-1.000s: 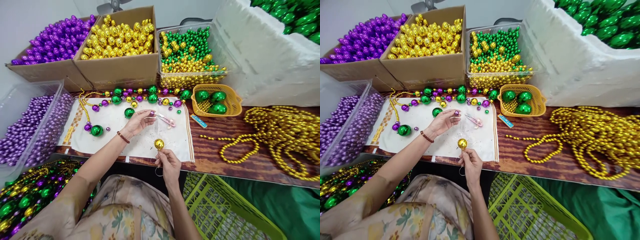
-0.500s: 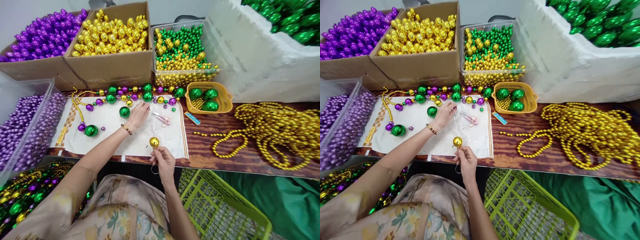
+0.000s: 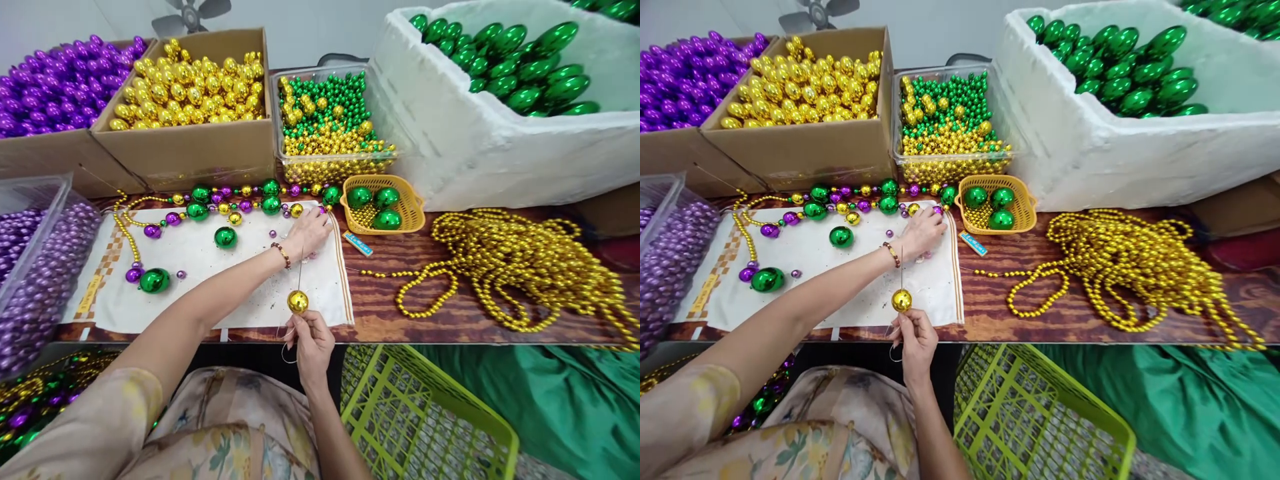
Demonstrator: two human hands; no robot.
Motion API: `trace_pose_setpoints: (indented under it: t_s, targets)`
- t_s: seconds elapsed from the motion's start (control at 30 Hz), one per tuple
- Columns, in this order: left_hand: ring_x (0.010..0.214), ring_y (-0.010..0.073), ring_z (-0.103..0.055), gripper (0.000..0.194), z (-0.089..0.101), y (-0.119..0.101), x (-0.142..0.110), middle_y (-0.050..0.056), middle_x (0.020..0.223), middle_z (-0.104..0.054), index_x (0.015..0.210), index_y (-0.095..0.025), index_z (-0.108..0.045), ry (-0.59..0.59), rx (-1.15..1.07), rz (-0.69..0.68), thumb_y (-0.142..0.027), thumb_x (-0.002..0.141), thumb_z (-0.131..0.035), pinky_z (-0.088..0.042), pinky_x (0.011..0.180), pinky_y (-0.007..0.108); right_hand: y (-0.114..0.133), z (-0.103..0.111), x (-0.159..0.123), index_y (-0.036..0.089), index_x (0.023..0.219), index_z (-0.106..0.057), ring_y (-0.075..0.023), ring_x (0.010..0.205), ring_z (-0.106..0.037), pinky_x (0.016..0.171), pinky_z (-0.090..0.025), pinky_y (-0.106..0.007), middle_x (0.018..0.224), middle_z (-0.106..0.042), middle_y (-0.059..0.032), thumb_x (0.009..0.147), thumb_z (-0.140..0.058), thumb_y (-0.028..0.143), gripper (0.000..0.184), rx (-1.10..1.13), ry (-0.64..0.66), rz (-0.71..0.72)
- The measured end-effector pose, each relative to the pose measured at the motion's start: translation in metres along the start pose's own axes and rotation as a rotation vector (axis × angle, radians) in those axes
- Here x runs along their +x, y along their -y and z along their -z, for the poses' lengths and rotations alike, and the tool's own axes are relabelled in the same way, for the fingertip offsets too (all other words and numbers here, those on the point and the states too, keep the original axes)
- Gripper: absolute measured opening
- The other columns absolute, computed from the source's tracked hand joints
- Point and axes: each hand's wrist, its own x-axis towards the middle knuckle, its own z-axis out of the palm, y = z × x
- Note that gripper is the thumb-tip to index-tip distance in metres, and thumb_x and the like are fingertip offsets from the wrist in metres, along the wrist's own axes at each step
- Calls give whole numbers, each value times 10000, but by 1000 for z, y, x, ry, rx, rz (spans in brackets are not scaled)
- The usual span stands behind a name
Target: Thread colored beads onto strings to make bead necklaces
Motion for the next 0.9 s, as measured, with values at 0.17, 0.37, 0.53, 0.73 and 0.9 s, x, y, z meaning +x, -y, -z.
trace_pose_setpoints:
  t_s: [0.17, 0.37, 0.53, 0.73, 0.9]
  targets:
    - [1119, 312, -516, 176, 6, -1, -2, 153, 1002, -637, 813, -151, -671, -23, -132, 102, -47, 878, -543, -348, 1011, 454, 1, -1, 1, 178, 775, -604, -83, 437, -560, 382, -446, -175, 644, -659, 8, 843, -726, 415, 275, 10, -1, 1]
    - [804, 145, -648, 96, 56, -8, -63, 51, 981, -670, 950, -177, -685, -268, -1100, 515, -248, 921, -628, -504, 784, 287, 7, -2, 4, 175, 781, -614, -87, 414, -550, 364, -445, -179, 617, -648, 14, 816, -743, 429, 287, -16, 41, -35]
    - [790, 137, -702, 196, 91, -17, -128, 56, 909, -705, 1019, -154, -721, -319, -1672, 688, -297, 885, -714, -548, 779, 271, 16, -4, 1, 173, 780, -634, -93, 396, -549, 347, -453, -183, 601, -647, 12, 799, -766, 401, 264, -43, 101, -26]
    - [788, 135, -706, 120, 99, -22, -154, 51, 841, -715, 943, -152, -725, -440, -1806, 754, -261, 926, -676, -563, 791, 275, 32, -9, -9, 172, 764, -645, -93, 362, -534, 320, -445, -183, 574, -637, 13, 803, -767, 390, 253, -122, 224, -48]
    - [769, 122, -701, 135, 103, -24, -160, 52, 834, -709, 966, -130, -729, -439, -1878, 755, -245, 937, -665, -566, 783, 264, 37, -14, -14, 171, 762, -648, -90, 353, -529, 316, -445, -180, 569, -638, 12, 797, -773, 393, 257, -151, 249, -59]
